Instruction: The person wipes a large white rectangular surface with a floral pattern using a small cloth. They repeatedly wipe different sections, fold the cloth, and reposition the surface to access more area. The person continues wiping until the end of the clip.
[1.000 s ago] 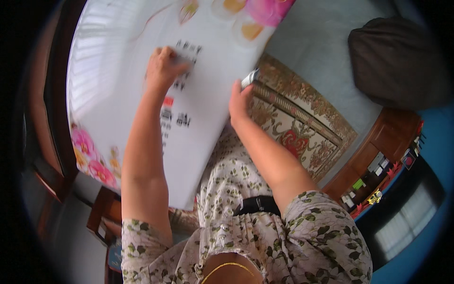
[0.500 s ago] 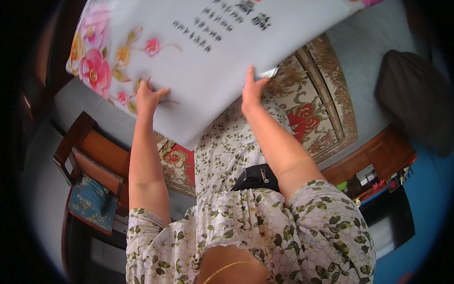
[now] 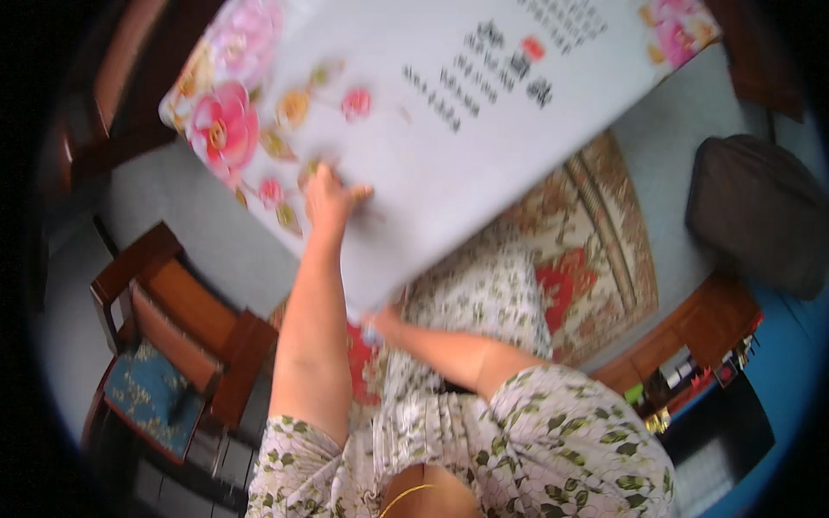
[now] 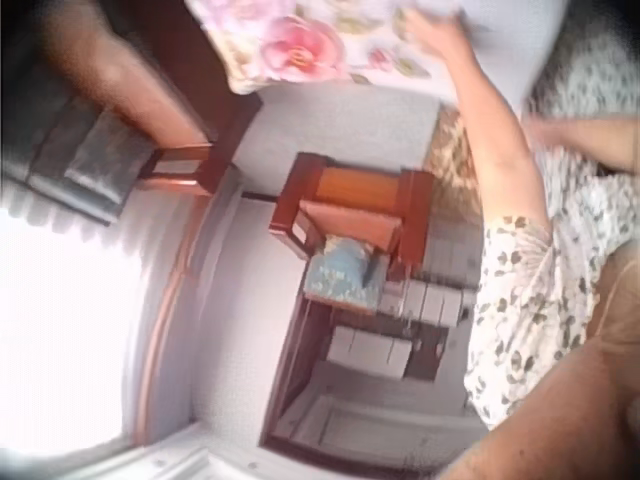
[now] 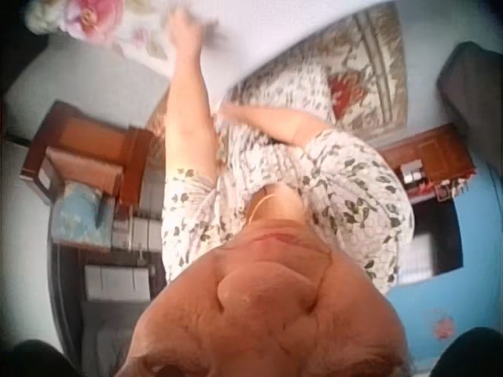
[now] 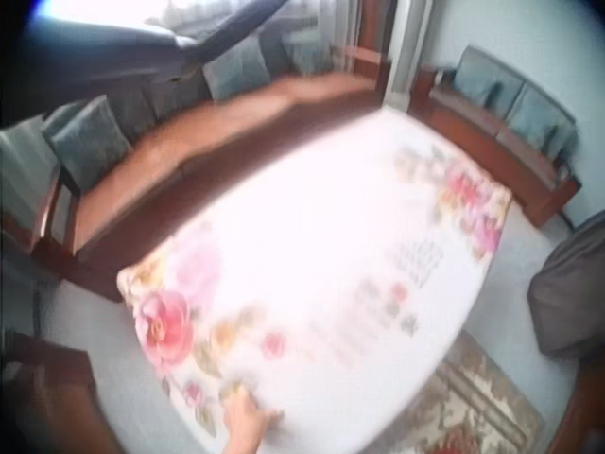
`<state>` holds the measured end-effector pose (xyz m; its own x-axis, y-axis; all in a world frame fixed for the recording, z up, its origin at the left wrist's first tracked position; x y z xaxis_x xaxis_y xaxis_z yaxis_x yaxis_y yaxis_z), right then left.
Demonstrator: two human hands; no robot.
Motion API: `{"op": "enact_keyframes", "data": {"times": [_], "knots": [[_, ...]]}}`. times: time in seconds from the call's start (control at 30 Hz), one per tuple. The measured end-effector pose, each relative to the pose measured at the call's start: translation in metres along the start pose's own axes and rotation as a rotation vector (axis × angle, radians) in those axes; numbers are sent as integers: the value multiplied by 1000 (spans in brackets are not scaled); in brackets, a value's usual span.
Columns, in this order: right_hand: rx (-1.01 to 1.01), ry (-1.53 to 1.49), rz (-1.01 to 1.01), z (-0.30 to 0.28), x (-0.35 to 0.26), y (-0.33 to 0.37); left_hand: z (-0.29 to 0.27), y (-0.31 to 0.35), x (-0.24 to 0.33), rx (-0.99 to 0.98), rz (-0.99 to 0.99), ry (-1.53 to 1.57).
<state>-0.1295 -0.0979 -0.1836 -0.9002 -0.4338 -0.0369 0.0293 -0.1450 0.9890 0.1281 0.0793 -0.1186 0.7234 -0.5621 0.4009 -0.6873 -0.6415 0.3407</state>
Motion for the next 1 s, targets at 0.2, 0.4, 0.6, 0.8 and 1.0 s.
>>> {"op": "enact_keyframes", "data": {"times": [0.2, 0.4, 0.6, 0.8, 1.0], "knots": [[-639, 741, -542, 45, -68, 109, 43, -8, -11, -144, 125, 105], [199, 964, -824, -202, -140, 188, -29, 68, -56, -69, 294, 231], [600, 836, -643, -431, -43, 239, -51, 238, -188, -387, 271, -103], [683, 609, -426, -515, 37, 290, -80, 293, -124, -583, 182, -217], [854, 219, -469, -573, 86, 346, -83, 279, 36, -368, -6, 142]]}}
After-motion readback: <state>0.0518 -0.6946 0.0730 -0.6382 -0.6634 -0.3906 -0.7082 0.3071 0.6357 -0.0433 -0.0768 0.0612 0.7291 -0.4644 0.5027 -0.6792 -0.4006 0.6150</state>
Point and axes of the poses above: each hand's wrist, its own y-axis away from the middle knuckle, its own z-axis out of the palm, x = y × z, the point moved 10 cm from there along -y, towards the middle knuckle, and after that the axes turned 8 degrees about x, right-handed, at the moved point
